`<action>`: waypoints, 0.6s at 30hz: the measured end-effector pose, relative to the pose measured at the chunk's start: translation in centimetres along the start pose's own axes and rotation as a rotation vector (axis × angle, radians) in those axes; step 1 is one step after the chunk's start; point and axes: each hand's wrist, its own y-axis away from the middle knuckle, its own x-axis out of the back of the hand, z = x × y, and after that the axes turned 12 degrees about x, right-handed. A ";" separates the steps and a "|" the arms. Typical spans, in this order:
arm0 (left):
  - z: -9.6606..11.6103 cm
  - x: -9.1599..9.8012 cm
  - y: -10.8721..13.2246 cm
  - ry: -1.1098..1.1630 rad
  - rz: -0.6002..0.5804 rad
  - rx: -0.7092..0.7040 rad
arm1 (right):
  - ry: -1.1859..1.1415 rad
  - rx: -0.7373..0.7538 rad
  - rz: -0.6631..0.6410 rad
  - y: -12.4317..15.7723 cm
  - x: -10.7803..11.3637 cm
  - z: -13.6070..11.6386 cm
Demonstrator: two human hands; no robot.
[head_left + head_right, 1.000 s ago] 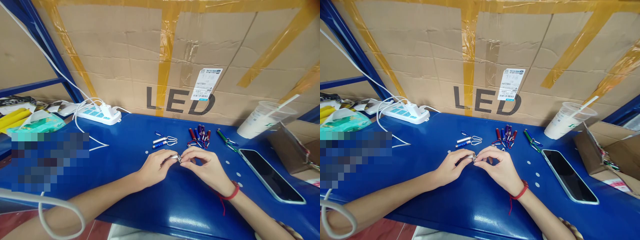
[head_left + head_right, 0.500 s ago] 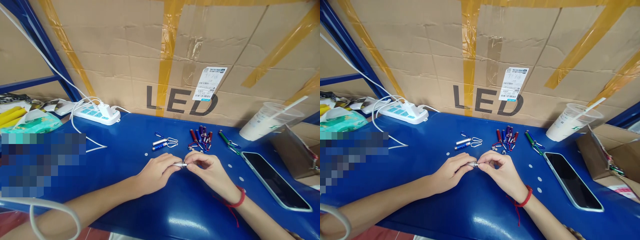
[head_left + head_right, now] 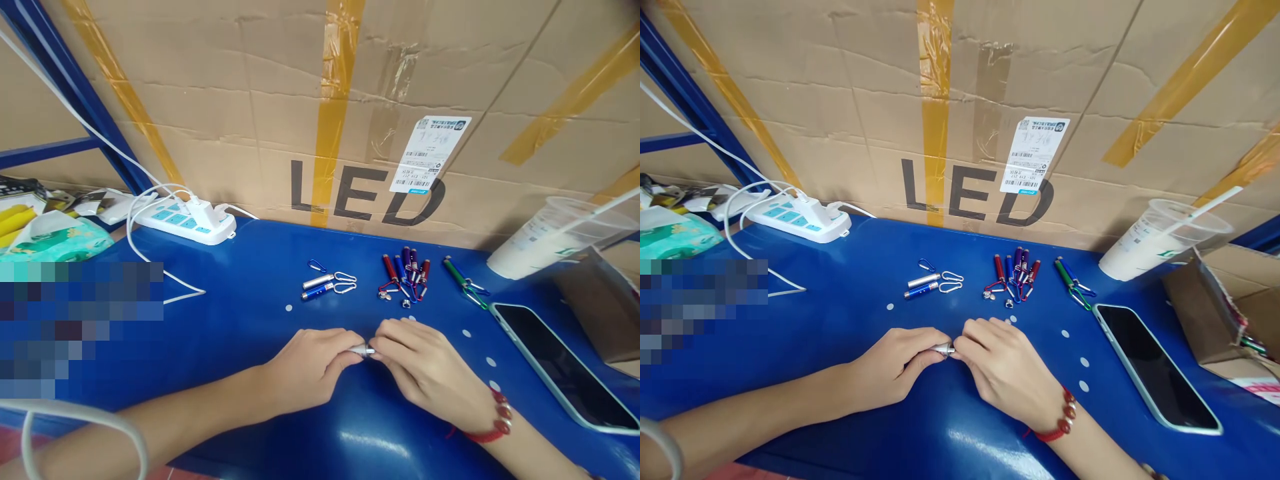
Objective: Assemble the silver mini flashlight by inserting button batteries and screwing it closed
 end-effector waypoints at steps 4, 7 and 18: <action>-0.3 -0.4 0.2 -0.119 0.017 0.005 | -0.042 -0.055 0.004 0.1 -0.7 -0.5; -0.2 -0.6 0.3 -0.169 0.036 -0.016 | -0.163 -0.149 0.021 0.3 -0.9 -1.0; -0.4 -1.1 0.2 -0.237 0.147 -0.060 | -0.639 -0.516 0.013 -0.4 -1.0 -1.4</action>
